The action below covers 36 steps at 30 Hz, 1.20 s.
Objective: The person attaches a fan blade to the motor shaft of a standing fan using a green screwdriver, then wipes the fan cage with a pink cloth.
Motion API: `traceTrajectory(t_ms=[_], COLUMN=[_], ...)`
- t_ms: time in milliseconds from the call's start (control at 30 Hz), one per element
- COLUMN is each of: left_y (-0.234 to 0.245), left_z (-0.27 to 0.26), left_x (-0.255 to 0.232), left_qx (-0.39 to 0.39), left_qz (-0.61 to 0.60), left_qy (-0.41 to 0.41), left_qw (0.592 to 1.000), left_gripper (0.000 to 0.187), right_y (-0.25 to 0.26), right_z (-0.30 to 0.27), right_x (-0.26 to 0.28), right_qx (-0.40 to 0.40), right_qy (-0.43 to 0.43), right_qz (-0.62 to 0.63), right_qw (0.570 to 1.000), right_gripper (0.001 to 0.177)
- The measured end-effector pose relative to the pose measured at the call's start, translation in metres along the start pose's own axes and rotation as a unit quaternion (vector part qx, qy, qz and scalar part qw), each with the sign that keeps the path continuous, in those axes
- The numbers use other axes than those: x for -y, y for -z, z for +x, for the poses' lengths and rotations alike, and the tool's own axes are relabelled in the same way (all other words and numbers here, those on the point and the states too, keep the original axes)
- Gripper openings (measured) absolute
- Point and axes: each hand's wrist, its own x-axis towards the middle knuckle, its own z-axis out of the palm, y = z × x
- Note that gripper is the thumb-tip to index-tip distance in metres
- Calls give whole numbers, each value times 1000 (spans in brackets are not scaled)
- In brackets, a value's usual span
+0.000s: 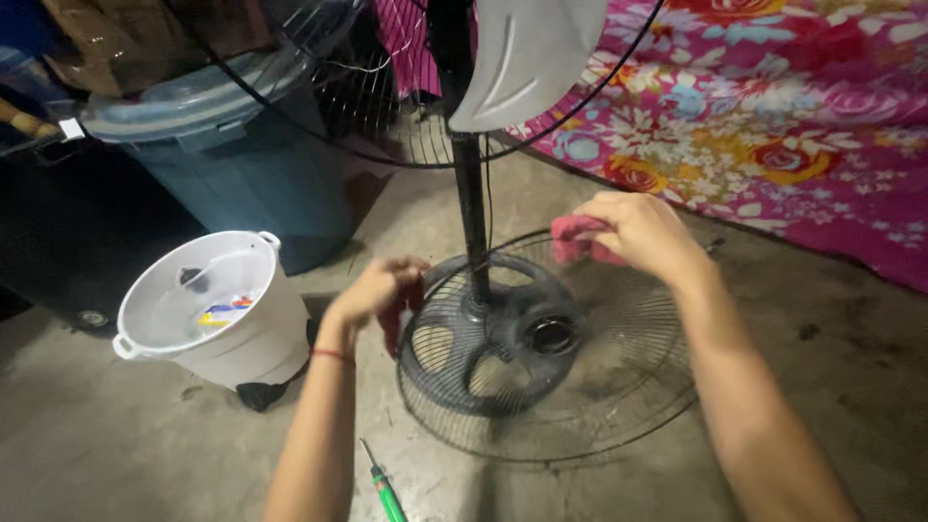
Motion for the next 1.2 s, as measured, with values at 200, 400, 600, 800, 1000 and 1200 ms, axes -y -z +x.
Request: traceTrajectory(t_ms=[200,400,600,800,1000,1200], left_y=[-22,-94,-173,-173,-157,-146], left_z=[7,-21,-25,-14,7,9], left_x=[16,-102,-169,-117,-58,-37], left_qx=[-6,-62,-220,-146,-206,-214], left_qz=[16,68,232,569,556,585], left_qy=[-11,-120,-308,-310,-213,-242], left_qw=[1000,989,896,747,776,744], left_gripper=[26,21,22,65,10,11], right_y=[-3,-20,-15,-19,-34,-76], right_z=[-9,-11,-10,-9,-1,-3], right_x=[-36,-49,-42,-21,7,25], right_qx=[-48,-80,-70,-93,-31,-170], right_qy=[88,114,74,138,196,272], right_qz=[-104,-105,-108,-61,26,-72], right_qw=[990,985,989,984,980,944], right_gripper=[37,32,40,26,27,18])
